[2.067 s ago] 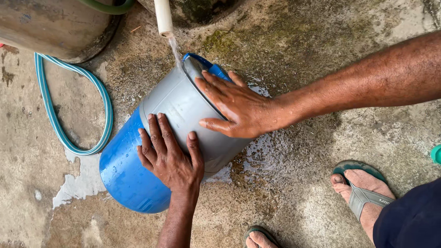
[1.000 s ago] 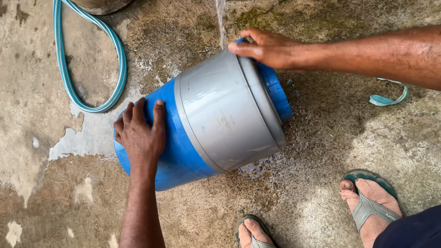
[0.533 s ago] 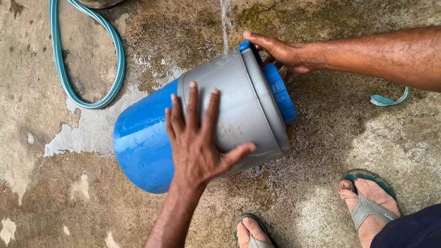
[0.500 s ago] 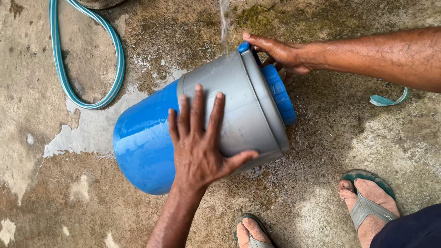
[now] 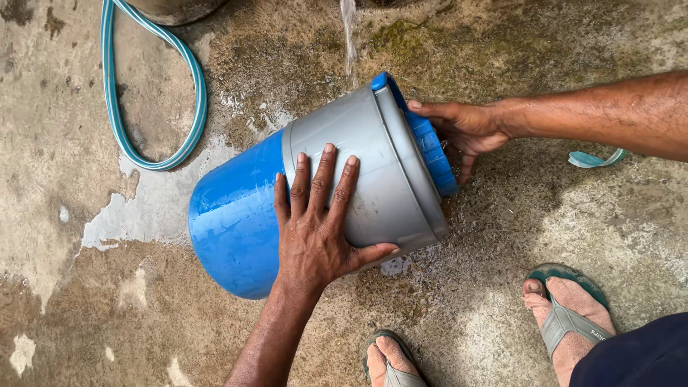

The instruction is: The person rolls a large blue and gray plastic water container on wet concrete and rinses its exterior under a running tap, rubbing the surface with both hands. They rotate the container to rinse different sides, open and close its small cap, and continue rubbing and rinsing the body of the container.

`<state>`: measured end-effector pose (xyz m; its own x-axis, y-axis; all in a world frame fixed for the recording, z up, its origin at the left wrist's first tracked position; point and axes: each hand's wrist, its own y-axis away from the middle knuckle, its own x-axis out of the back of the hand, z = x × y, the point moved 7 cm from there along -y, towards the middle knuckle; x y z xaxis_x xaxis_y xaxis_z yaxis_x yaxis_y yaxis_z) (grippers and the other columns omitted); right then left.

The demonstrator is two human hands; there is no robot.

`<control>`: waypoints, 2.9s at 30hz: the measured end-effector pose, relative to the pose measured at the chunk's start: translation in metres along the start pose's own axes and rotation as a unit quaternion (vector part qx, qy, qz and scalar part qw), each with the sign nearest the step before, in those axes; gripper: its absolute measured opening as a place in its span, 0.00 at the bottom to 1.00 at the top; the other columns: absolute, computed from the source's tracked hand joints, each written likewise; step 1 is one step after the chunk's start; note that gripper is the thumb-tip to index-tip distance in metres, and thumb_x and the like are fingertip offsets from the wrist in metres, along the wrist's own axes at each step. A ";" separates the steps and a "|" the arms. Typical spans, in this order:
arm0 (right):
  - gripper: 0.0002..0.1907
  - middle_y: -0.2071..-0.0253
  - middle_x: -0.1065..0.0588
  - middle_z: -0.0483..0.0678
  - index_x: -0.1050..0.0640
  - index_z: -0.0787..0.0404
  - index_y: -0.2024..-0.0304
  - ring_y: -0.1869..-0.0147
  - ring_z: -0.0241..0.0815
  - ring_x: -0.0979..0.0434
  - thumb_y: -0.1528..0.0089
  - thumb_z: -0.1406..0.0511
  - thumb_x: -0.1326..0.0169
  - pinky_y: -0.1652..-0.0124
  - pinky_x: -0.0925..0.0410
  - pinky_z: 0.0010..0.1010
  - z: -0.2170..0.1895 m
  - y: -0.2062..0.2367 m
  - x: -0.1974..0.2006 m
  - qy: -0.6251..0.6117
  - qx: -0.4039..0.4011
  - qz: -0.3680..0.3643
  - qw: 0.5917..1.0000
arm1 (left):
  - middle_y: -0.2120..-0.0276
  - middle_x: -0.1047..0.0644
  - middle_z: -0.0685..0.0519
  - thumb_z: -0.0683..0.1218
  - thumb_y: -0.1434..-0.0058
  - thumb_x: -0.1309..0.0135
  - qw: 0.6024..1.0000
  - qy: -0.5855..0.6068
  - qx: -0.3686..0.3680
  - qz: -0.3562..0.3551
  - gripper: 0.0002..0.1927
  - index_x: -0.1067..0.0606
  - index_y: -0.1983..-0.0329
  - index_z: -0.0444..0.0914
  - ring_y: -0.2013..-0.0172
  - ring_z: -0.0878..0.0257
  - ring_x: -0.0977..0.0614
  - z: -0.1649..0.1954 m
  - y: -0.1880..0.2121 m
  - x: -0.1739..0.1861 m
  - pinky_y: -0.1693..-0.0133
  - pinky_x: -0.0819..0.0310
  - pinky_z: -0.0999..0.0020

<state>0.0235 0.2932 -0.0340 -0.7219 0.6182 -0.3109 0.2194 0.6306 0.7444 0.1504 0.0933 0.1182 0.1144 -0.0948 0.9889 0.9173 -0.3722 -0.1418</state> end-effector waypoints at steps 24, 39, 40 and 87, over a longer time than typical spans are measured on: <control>0.54 0.38 0.38 0.61 0.48 0.57 0.32 0.35 0.65 0.33 0.52 0.40 0.46 0.61 0.21 0.64 -0.068 -0.022 0.031 0.108 0.276 0.132 0.946 | 0.22 0.44 0.50 0.78 0.54 0.35 0.992 -0.048 0.019 0.113 0.60 0.41 0.21 0.54 0.24 0.41 0.49 -0.009 0.016 -0.027 0.28 0.64 0.30; 0.54 0.31 0.39 0.61 0.45 0.58 0.23 0.20 0.66 0.42 0.42 0.40 0.46 0.29 0.43 0.66 -0.092 -0.039 0.060 0.315 0.456 0.263 0.790 | 0.19 0.51 0.58 0.67 0.40 0.35 0.978 -0.161 -0.004 0.135 0.51 0.50 0.18 0.66 0.21 0.51 0.54 -0.043 -0.002 -0.104 0.27 0.65 0.27; 0.54 0.32 0.39 0.61 0.45 0.59 0.24 0.21 0.65 0.41 0.43 0.39 0.46 0.28 0.43 0.64 -0.091 -0.040 0.062 0.308 0.466 0.259 0.788 | 0.19 0.51 0.57 0.64 0.35 0.36 0.975 -0.165 -0.007 0.147 0.48 0.50 0.18 0.66 0.21 0.50 0.54 -0.042 -0.001 -0.107 0.27 0.66 0.27; 0.33 0.42 0.33 0.57 0.33 0.59 0.41 0.31 0.51 0.32 0.36 0.47 0.37 0.31 0.33 0.47 -0.103 0.052 0.044 0.500 0.517 0.368 0.589 | 0.38 0.33 0.42 0.67 0.35 0.45 0.980 0.066 0.088 0.165 0.34 0.33 0.33 0.47 0.34 0.42 0.36 -0.030 -0.116 0.006 0.31 0.54 0.35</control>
<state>-0.0647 0.3051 0.0516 -0.0939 0.6437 0.7595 0.6234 0.6328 -0.4593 0.0337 0.1083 0.1397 0.3754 -0.3063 0.8748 0.8918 -0.1376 -0.4309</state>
